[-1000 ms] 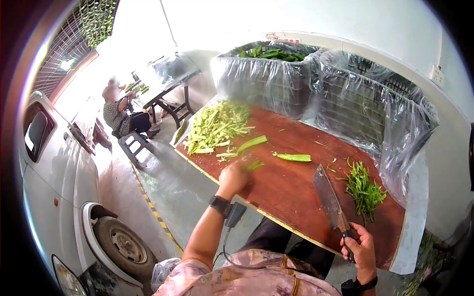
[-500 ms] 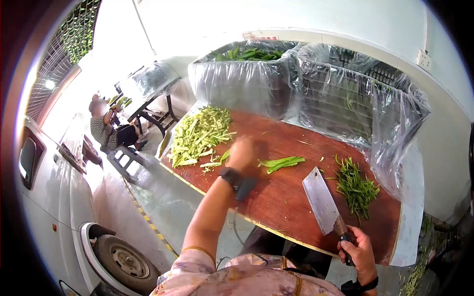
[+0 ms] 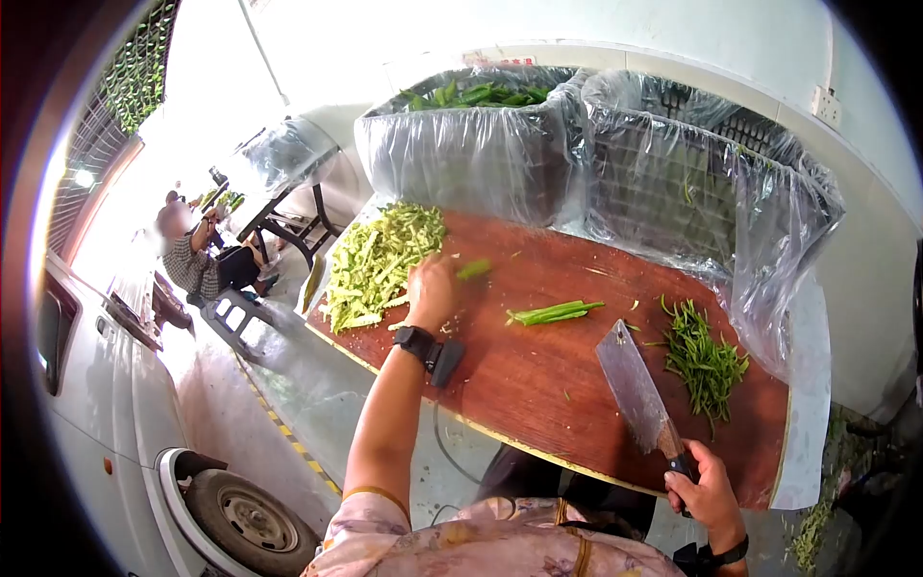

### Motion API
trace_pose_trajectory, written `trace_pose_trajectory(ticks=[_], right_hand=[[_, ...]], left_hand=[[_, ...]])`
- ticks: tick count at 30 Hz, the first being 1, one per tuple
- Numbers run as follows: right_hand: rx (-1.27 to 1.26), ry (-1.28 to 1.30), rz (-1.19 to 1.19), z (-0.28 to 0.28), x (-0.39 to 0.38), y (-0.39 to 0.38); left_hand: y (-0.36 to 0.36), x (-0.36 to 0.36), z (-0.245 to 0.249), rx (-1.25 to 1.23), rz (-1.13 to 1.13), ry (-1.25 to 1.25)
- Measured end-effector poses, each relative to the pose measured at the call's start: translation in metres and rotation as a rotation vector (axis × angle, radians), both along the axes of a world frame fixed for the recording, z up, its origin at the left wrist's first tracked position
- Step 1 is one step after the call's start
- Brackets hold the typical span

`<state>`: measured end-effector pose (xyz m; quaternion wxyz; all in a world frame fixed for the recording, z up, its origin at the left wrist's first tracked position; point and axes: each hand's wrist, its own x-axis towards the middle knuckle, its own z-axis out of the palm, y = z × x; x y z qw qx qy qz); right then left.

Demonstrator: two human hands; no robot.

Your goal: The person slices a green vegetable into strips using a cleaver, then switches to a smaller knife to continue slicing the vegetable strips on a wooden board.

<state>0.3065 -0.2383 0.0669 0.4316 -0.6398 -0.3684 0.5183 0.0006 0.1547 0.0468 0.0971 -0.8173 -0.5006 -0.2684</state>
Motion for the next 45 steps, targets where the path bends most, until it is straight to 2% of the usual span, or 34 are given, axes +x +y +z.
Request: trace_pose_trajectory(ticks=[1, 2, 4, 5, 12, 15, 20, 22, 23, 24, 26, 27, 28, 30, 32, 33, 34, 36, 38, 40, 43, 45], right_hand=[[0.006, -0.004, -0.015, 0.000, -0.002, 0.001], [0.011, -0.008, -0.029, 0.001, -0.003, 0.002], [-0.005, -0.025, -0.011, 0.005, -0.004, 0.004], [-0.014, -0.046, 0.004, 0.007, -0.004, 0.005], [-0.032, -0.027, 0.000, 0.005, -0.003, 0.007], [-0.060, -0.079, 0.031, 0.000, 0.001, 0.007], [0.018, -0.171, -0.010, 0.005, -0.004, 0.000], [0.061, -0.225, -0.017, 0.003, -0.003, -0.005], [0.057, -0.225, -0.023, 0.002, -0.003, -0.008], [0.056, -0.234, -0.030, 0.001, -0.002, -0.010], [0.051, -0.238, -0.047, -0.001, -0.001, -0.013], [0.045, -0.240, -0.047, -0.002, -0.001, -0.014], [0.040, -0.241, -0.048, -0.002, 0.000, -0.015], [0.050, -0.265, -0.049, -0.002, 0.000, -0.014], [0.061, -0.289, -0.046, -0.008, 0.004, -0.013], [0.115, -0.445, -0.025, -0.015, 0.008, -0.012], [0.168, -0.601, -0.004, -0.019, 0.010, -0.011], [0.105, -0.588, 0.008, -0.011, 0.012, -0.009], [0.037, -0.574, 0.028, -0.003, 0.010, -0.006], [0.168, -0.640, 0.053, 0.002, 0.008, -0.003], [0.145, -0.625, 0.042, 0.009, 0.009, 0.001], [0.155, -0.636, 0.020, 0.006, 0.010, -0.001]], left_hand=[[-0.002, 0.004, 0.004, 0.148, 0.016, -0.074], [-0.005, 0.006, 0.004, 0.140, 0.017, -0.072], [-0.010, 0.008, 0.002, 0.218, -0.063, 0.176], [0.000, 0.002, -0.015, 0.261, -0.227, 0.443], [-0.050, 0.004, 0.006, 0.135, -0.205, 0.102], [-0.101, 0.035, 0.017, 0.114, -0.290, 0.115], [-0.154, 0.078, 0.004, 0.063, -0.476, 0.048], [-0.171, 0.089, -0.003, -0.213, -0.449, 0.109], [-0.176, 0.091, -0.005, -0.291, -0.545, 0.015], [-0.176, 0.094, -0.008, -0.295, -0.550, 0.017], [-0.172, 0.102, -0.013, -0.605, -0.928, -0.284], [-0.168, 0.103, -0.011, -0.635, -0.949, -0.288], [-0.164, 0.103, -0.011, -0.638, -0.956, -0.284], [-0.156, 0.103, -0.014, -0.286, -0.994, -0.120], [-0.150, 0.105, -0.023, -0.223, -1.014, -0.022], [-0.149, 0.106, -0.023, -0.161, -1.027, 0.073], [-0.150, 0.106, -0.025, -0.161, -1.032, 0.076], [-0.157, 0.106, -0.026, -0.275, -1.030, 0.056], [-0.165, 0.104, -0.025, -0.259, -0.999, 0.054], [-0.169, 0.104, -0.026, -0.237, -0.962, 0.049], [-0.172, 0.103, -0.026, -0.132, -0.933, 0.014], [-0.168, 0.098, -0.022, -0.216, -0.931, 0.149]])
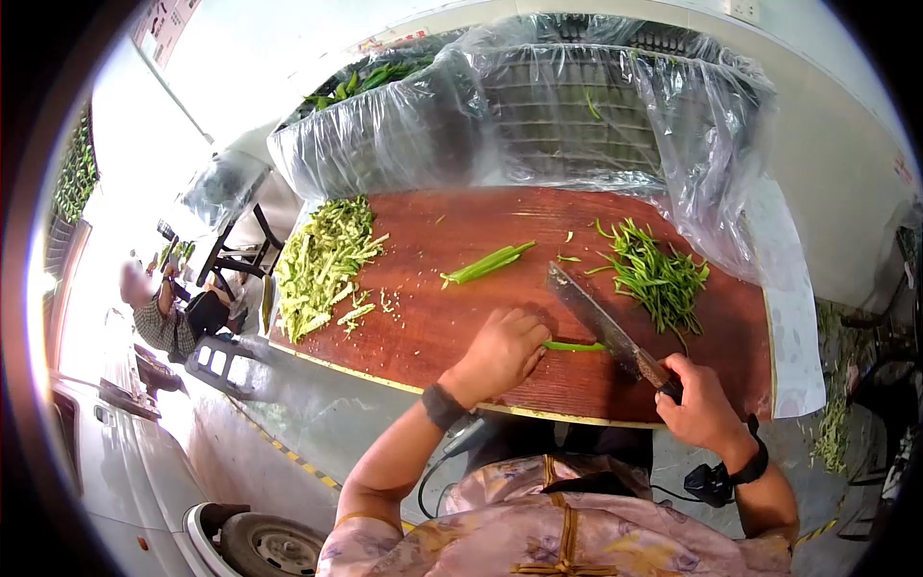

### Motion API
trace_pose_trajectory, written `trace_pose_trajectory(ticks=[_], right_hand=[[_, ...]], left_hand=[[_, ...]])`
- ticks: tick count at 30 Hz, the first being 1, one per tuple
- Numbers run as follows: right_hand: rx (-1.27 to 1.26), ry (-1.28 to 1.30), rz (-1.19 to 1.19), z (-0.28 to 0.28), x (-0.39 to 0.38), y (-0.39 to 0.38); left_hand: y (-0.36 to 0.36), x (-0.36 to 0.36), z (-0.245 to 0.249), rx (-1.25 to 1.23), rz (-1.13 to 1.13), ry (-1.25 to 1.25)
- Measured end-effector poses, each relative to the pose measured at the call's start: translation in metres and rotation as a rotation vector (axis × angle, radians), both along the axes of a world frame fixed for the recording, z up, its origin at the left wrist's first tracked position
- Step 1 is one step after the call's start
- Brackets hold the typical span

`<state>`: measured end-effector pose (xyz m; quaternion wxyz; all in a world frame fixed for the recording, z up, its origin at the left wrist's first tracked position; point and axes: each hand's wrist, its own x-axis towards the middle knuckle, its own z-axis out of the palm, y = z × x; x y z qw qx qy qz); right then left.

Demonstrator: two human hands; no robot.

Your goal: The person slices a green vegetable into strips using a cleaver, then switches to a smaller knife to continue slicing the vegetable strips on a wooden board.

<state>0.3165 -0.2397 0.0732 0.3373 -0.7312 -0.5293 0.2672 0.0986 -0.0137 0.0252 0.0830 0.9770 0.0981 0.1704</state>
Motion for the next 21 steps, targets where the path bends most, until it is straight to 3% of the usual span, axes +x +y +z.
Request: trace_pose_trajectory(ticks=[1, 3, 4, 7, 9, 14, 21], right_hand=[[0.017, -0.007, -0.023, -0.002, 0.001, -0.001], [0.044, -0.002, -0.021, -0.005, 0.005, -0.003], [0.071, 0.002, -0.020, -0.007, 0.006, -0.004], [0.111, -0.014, -0.004, -0.005, 0.005, -0.001], [0.096, -0.060, 0.018, -0.007, 0.007, 0.000], [0.009, -0.208, 0.096, -0.005, 0.012, 0.004], [0.093, -0.369, 0.174, -0.010, 0.001, 0.012]], left_hand=[[0.005, -0.002, 0.002, -0.001, 0.003, 0.000], [0.014, -0.004, 0.006, -0.471, -0.110, 0.090], [0.016, -0.003, 0.003, -0.474, -0.109, 0.091], [0.012, 0.007, 0.004, -0.300, 0.040, 0.121], [-0.004, 0.010, 0.008, 0.108, 0.127, -0.121], [-0.024, 0.003, -0.016, 0.042, 0.073, -0.085], [-0.041, 0.004, -0.011, 0.058, 0.070, -0.117]])
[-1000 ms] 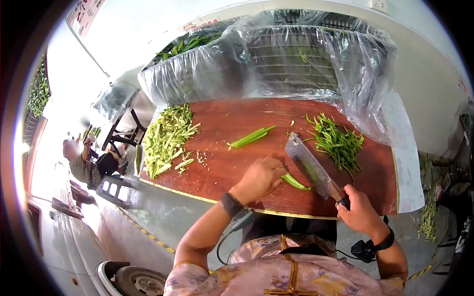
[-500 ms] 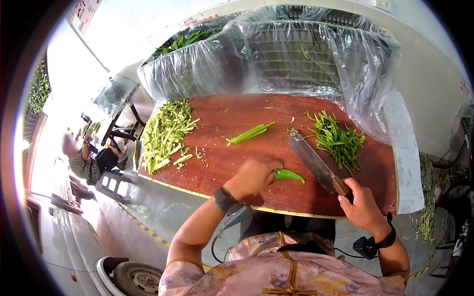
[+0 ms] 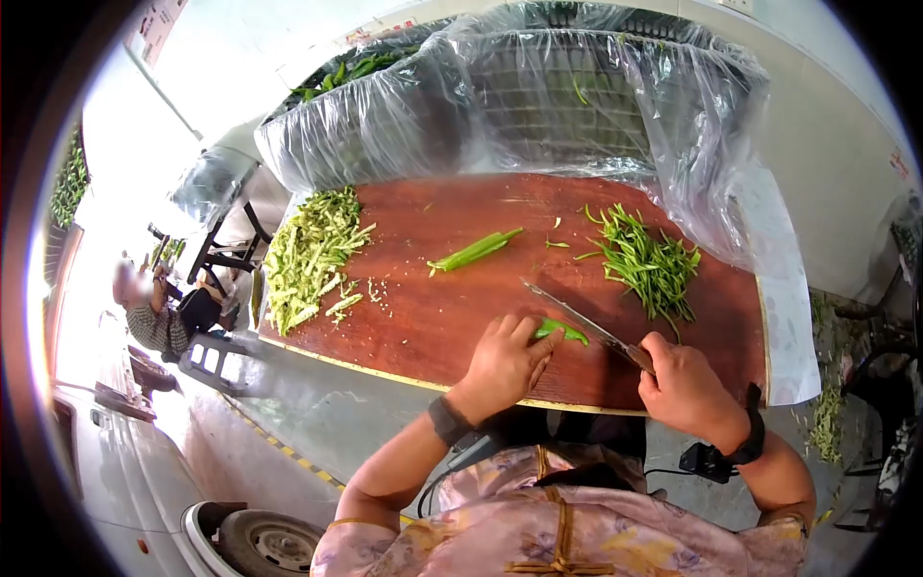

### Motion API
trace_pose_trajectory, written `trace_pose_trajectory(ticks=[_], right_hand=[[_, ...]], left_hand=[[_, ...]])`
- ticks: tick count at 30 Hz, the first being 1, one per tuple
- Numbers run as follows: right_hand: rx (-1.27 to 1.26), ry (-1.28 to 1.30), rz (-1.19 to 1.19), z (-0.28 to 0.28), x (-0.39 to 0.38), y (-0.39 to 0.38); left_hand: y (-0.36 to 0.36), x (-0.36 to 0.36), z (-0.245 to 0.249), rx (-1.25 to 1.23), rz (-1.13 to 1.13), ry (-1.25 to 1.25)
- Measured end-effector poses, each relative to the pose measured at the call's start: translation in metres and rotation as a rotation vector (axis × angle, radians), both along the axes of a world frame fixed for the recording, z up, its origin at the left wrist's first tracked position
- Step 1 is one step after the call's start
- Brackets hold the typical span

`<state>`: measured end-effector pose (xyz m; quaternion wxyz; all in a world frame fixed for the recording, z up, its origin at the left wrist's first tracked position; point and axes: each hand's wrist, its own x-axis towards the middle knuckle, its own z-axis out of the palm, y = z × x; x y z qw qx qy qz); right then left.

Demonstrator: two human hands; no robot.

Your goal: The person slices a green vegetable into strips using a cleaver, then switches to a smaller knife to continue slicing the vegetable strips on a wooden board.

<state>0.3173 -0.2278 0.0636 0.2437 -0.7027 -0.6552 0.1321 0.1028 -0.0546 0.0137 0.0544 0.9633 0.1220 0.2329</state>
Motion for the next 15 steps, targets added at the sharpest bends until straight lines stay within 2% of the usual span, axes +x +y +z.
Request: trace_pose_trajectory(ticks=[4, 9, 12, 15], right_hand=[[0.055, -0.117, 0.043, 0.004, -0.010, -0.002], [-0.021, -0.245, 0.038, 0.009, -0.022, -0.005], [-0.051, -0.315, 0.047, 0.014, -0.028, -0.006], [-0.083, -0.375, 0.054, 0.017, -0.031, -0.003]], left_hand=[[-0.005, 0.002, -0.002, 0.009, 0.029, 0.006], [-0.010, 0.004, -0.003, -0.057, 0.098, 0.043], [-0.007, 0.005, -0.009, -0.063, 0.066, -0.045], [-0.007, 0.004, -0.011, -0.101, 0.075, -0.030]])
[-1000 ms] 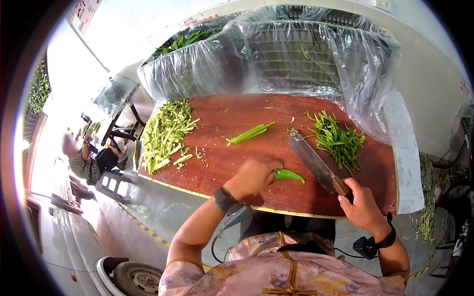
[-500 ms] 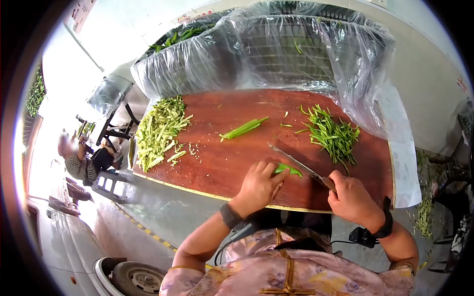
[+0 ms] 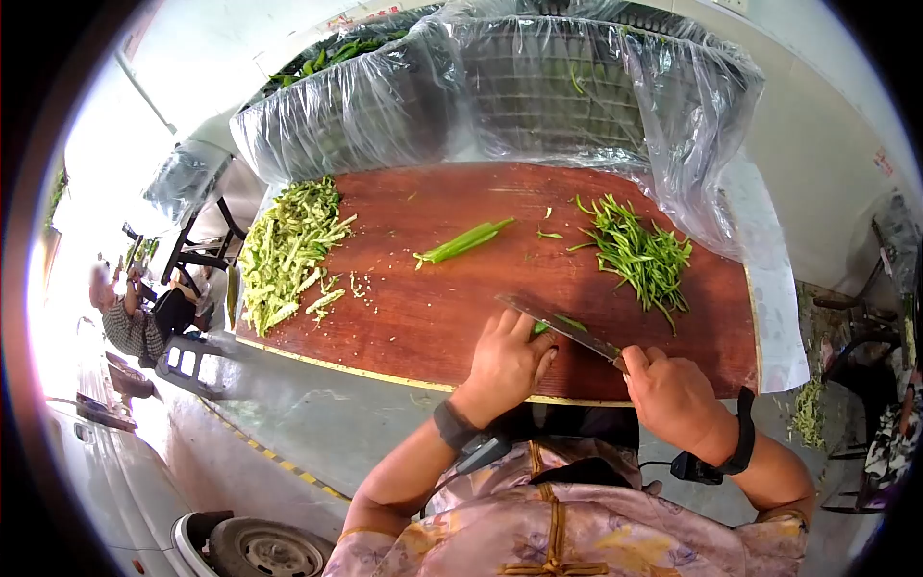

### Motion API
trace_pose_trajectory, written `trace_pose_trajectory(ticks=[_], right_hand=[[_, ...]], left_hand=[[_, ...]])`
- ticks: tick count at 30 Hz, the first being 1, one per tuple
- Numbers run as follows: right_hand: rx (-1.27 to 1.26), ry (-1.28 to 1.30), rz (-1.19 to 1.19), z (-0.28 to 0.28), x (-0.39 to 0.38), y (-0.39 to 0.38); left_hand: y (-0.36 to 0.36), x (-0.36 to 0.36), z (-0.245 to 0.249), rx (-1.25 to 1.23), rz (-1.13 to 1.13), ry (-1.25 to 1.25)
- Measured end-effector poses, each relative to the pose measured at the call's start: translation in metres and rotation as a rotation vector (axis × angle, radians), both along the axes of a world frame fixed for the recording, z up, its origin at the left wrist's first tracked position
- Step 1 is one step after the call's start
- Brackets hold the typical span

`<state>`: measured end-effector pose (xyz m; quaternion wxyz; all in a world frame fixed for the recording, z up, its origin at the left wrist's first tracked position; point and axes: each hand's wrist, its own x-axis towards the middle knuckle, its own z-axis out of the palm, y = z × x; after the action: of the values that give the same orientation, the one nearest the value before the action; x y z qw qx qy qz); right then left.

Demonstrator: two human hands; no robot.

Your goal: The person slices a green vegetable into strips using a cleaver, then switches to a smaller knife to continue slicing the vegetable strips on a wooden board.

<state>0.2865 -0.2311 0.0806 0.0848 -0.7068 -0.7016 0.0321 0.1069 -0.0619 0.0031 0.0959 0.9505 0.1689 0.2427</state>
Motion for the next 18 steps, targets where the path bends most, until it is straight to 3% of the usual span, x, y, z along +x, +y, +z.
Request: trace_pose_trajectory(ticks=[10, 12, 18], right_hand=[[0.043, -0.054, 0.044, -0.032, -0.006, 0.050], [0.070, -0.001, 0.023, -0.040, 0.002, 0.059], [0.119, 0.087, -0.060, -0.027, 0.009, 0.037]], left_hand=[[0.003, -0.002, 0.002, -0.012, -0.031, -0.081], [0.000, -0.003, 0.003, -0.040, 0.014, 0.002], [0.000, 0.000, -0.002, 0.008, -0.010, -0.093]])
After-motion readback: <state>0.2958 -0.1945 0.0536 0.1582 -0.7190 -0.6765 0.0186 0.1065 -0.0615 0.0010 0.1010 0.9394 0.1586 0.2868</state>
